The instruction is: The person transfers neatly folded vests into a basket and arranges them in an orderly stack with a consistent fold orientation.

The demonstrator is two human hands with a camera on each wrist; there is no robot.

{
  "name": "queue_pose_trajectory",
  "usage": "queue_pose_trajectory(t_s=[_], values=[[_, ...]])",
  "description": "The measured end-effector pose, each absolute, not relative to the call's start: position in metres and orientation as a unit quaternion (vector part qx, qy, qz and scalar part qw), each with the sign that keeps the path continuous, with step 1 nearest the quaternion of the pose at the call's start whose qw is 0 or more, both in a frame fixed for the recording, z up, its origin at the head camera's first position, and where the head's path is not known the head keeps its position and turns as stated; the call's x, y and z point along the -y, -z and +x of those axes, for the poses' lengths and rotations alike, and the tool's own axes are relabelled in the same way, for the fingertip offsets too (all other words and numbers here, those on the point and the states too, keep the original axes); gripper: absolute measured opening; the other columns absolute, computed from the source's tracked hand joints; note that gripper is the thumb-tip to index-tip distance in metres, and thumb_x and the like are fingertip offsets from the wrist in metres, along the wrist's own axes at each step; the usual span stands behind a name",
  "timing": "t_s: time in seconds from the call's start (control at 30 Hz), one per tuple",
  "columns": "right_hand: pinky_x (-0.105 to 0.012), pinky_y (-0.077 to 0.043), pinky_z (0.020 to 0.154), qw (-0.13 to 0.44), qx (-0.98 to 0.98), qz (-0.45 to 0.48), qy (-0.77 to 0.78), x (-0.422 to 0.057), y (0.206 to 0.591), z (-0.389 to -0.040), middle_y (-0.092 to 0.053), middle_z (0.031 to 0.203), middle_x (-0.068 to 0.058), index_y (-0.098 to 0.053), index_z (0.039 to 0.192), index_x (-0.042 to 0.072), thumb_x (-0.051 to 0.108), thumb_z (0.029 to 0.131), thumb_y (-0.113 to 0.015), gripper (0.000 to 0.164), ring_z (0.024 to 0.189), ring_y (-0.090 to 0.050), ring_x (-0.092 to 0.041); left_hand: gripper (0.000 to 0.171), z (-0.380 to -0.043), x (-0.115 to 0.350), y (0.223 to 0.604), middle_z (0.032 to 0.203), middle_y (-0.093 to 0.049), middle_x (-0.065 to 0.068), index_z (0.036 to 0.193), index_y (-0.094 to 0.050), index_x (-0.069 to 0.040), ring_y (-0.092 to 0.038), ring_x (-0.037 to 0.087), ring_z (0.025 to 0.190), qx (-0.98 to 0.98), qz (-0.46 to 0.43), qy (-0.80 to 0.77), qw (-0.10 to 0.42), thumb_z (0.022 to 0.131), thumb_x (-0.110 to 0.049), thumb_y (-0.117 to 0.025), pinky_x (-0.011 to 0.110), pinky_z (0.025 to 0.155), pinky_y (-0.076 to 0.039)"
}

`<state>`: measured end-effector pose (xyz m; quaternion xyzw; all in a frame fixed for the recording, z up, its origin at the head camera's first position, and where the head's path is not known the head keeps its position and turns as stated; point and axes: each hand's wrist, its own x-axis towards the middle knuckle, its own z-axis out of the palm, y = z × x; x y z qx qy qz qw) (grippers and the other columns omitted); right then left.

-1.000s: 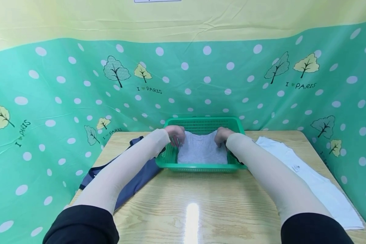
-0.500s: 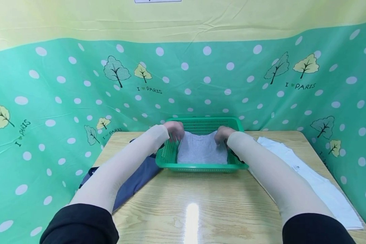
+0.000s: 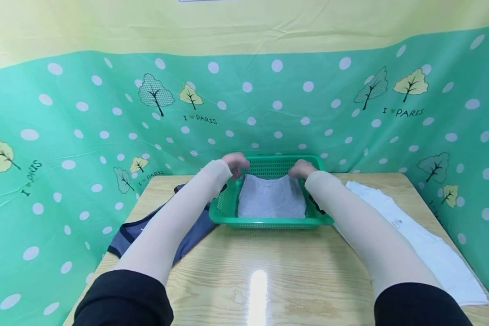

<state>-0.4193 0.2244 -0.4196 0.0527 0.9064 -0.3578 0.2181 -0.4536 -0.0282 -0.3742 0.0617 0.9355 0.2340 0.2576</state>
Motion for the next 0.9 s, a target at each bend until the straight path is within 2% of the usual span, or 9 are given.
queue_pose_trajectory(t_s=[0.1, 0.2, 0.27, 0.37, 0.43, 0.53, 0.57, 0.8, 0.9], values=[[-0.031, -0.032, 0.054, 0.207, -0.903, 0.061, 0.372, -0.226, 0.42, -0.423, -0.025, 0.067, 0.0, -0.026, 0.074, 0.015, 0.019, 0.103, -0.054, 0.04, 0.058, -0.028, -0.017, 0.02, -0.458, 0.025, 0.376, 0.099, -0.054, 0.012, 0.116, -0.06, -0.002, -0.032, 0.014, 0.052, -0.933, 0.037, -0.259, 0.248, 0.11, -0.019, -0.051, 0.028, 0.051, -0.035], [-0.033, -0.039, 0.06, 0.198, -0.904, 0.081, 0.37, -0.221, 0.414, -0.415, -0.029, 0.071, -0.002, -0.029, 0.076, 0.014, 0.02, 0.106, -0.05, 0.037, 0.064, -0.036, -0.019, 0.021, -0.467, 0.019, 0.384, 0.077, -0.034, 0.004, 0.088, -0.044, -0.009, -0.022, 0.014, 0.054, -0.932, 0.007, -0.268, 0.243, 0.108, -0.015, -0.048, 0.03, 0.054, -0.031], [-0.038, -0.048, 0.069, 0.201, -0.9, 0.088, 0.376, -0.222, 0.417, -0.416, -0.039, 0.078, -0.008, -0.036, 0.08, 0.01, 0.02, 0.108, -0.048, 0.032, 0.073, -0.049, -0.026, 0.026, -0.473, 0.015, 0.391, 0.076, -0.031, 0.004, 0.083, -0.035, -0.012, -0.024, 0.015, 0.056, -0.936, -0.01, -0.264, 0.234, 0.106, -0.013, -0.046, 0.031, 0.055, -0.031], [-0.049, -0.055, 0.091, 0.214, -0.894, 0.093, 0.383, -0.223, 0.42, -0.417, -0.052, 0.102, -0.022, -0.05, 0.102, -0.004, 0.022, 0.111, -0.046, 0.028, 0.102, -0.061, -0.04, 0.016, -0.472, 0.012, 0.398, 0.091, -0.044, 0.009, 0.089, -0.047, -0.008, -0.032, 0.019, 0.064, -0.946, -0.024, -0.25, 0.206, 0.105, -0.013, -0.046, 0.032, 0.057, -0.033], [-0.054, -0.053, 0.1, 0.222, -0.892, 0.09, 0.384, -0.223, 0.421, -0.417, -0.052, 0.124, -0.031, -0.048, 0.127, -0.013, 0.023, 0.112, -0.044, 0.039, 0.119, -0.058, -0.047, 0.01, -0.466, 0.014, 0.399, 0.103, -0.044, 0.012, 0.096, -0.049, -0.006, -0.035, 0.021, 0.069, -0.944, -0.04, -0.267, 0.19, 0.104, -0.012, -0.048, 0.033, 0.058, -0.033], [-0.054, -0.053, 0.099, 0.224, -0.894, 0.086, 0.379, -0.222, 0.421, -0.417, -0.049, 0.136, -0.036, -0.039, 0.146, -0.016, 0.023, 0.112, -0.042, 0.052, 0.123, -0.058, -0.05, 0.014, -0.464, 0.017, 0.402, 0.096, -0.043, 0.01, 0.091, -0.043, -0.009, -0.036, 0.022, 0.066, -0.936, -0.064, -0.288, 0.19, 0.103, -0.008, -0.049, 0.034, 0.055, -0.034], [-0.053, -0.054, 0.098, 0.223, -0.897, 0.083, 0.373, -0.221, 0.421, -0.418, -0.05, 0.135, -0.036, -0.039, 0.146, -0.017, 0.023, 0.113, -0.041, 0.052, 0.12, -0.059, -0.049, 0.018, -0.465, 0.018, 0.403, 0.091, -0.042, 0.01, 0.088, -0.038, -0.01, -0.035, 0.021, 0.064, -0.935, -0.067, -0.29, 0.193, 0.102, -0.006, -0.048, 0.033, 0.054, -0.034], [-0.048, -0.06, 0.083, 0.191, -0.923, 0.069, 0.326, -0.221, 0.422, -0.417, -0.06, 0.119, -0.031, -0.054, 0.129, -0.015, 0.022, 0.113, -0.042, 0.043, 0.102, -0.068, -0.041, 0.018, -0.514, 0.019, 0.443, 0.086, -0.043, 0.007, 0.085, -0.051, -0.009, -0.036, 0.021, 0.059, -0.928, -0.086, -0.251, 0.262, 0.103, -0.011, -0.05, 0.035, 0.05, -0.035], [-0.045, -0.06, 0.078, 0.192, -0.929, 0.066, 0.31, -0.222, 0.426, -0.417, -0.063, 0.106, -0.026, -0.06, 0.107, -0.008, 0.024, 0.113, -0.045, 0.036, 0.093, -0.069, -0.036, 0.03, -0.501, 0.016, 0.433, 0.079, -0.038, 0.006, 0.077, -0.037, -0.012, -0.036, 0.021, 0.061, -0.928, -0.081, -0.249, 0.263, 0.103, -0.009, -0.051, 0.034, 0.052, -0.034]])
